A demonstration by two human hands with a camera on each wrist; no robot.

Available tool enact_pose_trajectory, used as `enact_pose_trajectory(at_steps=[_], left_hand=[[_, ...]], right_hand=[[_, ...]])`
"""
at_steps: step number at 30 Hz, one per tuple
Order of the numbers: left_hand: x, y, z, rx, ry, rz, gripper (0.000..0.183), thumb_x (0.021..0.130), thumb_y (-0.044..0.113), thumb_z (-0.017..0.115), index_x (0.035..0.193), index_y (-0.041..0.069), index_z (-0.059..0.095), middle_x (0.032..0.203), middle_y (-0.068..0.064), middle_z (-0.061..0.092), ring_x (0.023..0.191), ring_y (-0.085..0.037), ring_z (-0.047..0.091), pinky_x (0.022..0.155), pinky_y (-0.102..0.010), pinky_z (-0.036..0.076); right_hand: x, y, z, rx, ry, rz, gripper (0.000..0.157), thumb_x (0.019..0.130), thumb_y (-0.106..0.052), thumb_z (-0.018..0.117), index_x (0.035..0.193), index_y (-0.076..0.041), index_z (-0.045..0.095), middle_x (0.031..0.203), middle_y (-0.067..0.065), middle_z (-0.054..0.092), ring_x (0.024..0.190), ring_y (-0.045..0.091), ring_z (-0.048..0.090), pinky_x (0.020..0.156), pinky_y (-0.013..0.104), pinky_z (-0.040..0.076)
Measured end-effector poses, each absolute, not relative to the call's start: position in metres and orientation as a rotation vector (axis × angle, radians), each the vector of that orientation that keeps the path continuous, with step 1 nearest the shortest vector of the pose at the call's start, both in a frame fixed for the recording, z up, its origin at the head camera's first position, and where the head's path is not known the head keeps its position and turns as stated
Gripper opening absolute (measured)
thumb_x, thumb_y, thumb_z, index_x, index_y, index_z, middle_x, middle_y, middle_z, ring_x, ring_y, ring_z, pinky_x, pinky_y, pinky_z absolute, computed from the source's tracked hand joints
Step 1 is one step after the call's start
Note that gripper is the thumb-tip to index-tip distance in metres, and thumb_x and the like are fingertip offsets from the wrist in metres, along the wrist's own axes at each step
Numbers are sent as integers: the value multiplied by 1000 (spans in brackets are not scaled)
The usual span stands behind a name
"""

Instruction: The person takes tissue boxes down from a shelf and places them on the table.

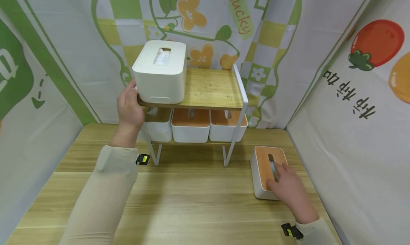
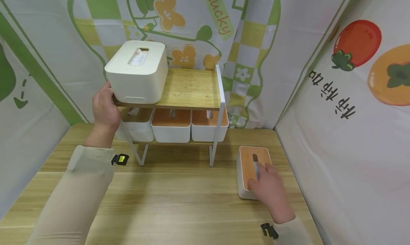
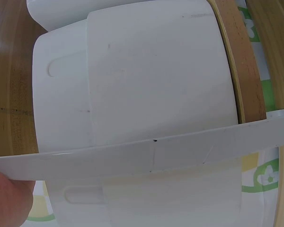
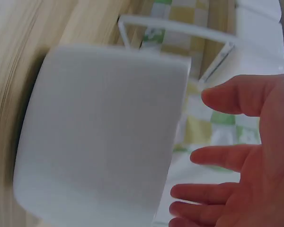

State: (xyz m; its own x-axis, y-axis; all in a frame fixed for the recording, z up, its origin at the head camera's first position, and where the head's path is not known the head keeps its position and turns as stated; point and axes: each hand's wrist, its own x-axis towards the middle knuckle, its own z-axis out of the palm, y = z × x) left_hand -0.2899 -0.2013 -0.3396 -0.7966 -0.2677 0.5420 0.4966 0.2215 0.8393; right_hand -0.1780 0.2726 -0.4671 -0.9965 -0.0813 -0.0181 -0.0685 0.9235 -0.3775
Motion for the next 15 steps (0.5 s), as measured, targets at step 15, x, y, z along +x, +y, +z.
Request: enact_pose_trajectory(at_steps=[15], left_hand=[[-289,-202,-340,-230,-1902,-1610,54,99,16,23,134,11,64,133,-3,61,127,-10,48,106,-30,35]], right_hand=[[-173,250,-493,-510,3251,-315,54,87,-19,72,131,11,58,138,31,51,126,45,49,99,55,43]])
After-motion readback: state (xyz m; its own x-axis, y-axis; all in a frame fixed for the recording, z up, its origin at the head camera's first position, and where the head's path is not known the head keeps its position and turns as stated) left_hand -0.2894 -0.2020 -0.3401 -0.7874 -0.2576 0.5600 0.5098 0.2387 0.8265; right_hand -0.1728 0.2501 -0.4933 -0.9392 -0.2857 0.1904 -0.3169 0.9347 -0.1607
